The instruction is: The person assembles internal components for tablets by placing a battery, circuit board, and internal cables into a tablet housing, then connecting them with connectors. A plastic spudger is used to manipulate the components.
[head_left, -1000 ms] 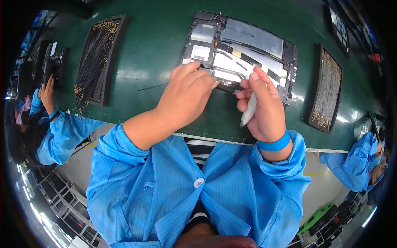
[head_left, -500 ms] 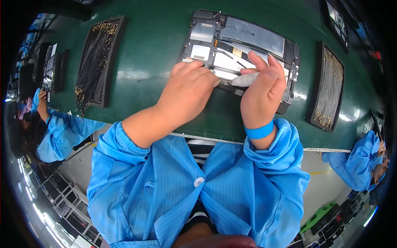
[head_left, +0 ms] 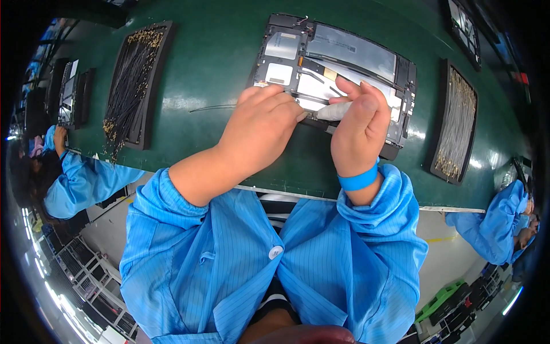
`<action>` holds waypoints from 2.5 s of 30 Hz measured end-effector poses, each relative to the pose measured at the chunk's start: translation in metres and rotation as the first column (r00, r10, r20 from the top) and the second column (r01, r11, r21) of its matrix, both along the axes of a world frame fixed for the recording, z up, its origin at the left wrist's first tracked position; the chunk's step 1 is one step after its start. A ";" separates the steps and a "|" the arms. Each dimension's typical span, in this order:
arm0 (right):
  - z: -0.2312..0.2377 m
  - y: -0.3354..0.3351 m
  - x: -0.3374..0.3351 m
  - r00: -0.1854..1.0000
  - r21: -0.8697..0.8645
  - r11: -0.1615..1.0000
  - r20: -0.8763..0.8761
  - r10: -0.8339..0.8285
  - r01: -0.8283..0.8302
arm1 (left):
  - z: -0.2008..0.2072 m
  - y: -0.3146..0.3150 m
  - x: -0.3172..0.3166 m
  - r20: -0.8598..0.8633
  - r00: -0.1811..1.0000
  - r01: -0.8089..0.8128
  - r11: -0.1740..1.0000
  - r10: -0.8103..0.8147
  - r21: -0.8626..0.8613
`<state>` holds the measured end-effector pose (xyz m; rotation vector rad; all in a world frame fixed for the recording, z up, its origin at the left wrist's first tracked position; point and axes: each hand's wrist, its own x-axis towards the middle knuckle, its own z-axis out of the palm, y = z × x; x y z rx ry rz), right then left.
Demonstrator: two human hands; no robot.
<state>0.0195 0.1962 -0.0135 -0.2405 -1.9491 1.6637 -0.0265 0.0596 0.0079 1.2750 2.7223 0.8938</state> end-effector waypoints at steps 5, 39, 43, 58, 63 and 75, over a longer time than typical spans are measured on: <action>0.000 0.002 -0.001 1.000 0.003 1.000 0.017 -0.007 0.007 | -0.004 0.001 -0.001 -0.114 0.993 0.000 0.999 0.006 0.054; 0.018 0.020 -0.024 0.975 -0.402 0.915 0.212 0.073 0.018 | 0.015 -0.042 0.040 0.991 -0.130 -0.550 0.828 0.044 -0.109; 0.024 0.016 -0.024 0.975 -0.415 0.910 0.208 0.074 0.019 | 0.001 -0.032 0.039 0.977 -0.211 -0.558 0.825 -0.039 -0.088; 0.033 0.009 -0.072 0.541 0.242 0.642 0.777 0.320 -0.727 | -0.004 -0.018 0.014 0.972 -0.191 -0.592 0.806 -0.134 -0.005; 0.040 0.011 -0.074 0.542 0.218 0.667 0.774 0.327 -0.712 | -0.007 -0.017 0.012 0.973 -0.196 -0.622 0.782 -0.124 -0.025; 0.043 0.028 -0.072 0.541 0.002 0.782 0.724 0.429 -0.623 | -0.003 -0.015 0.015 0.978 -0.187 -0.608 0.793 -0.092 -0.042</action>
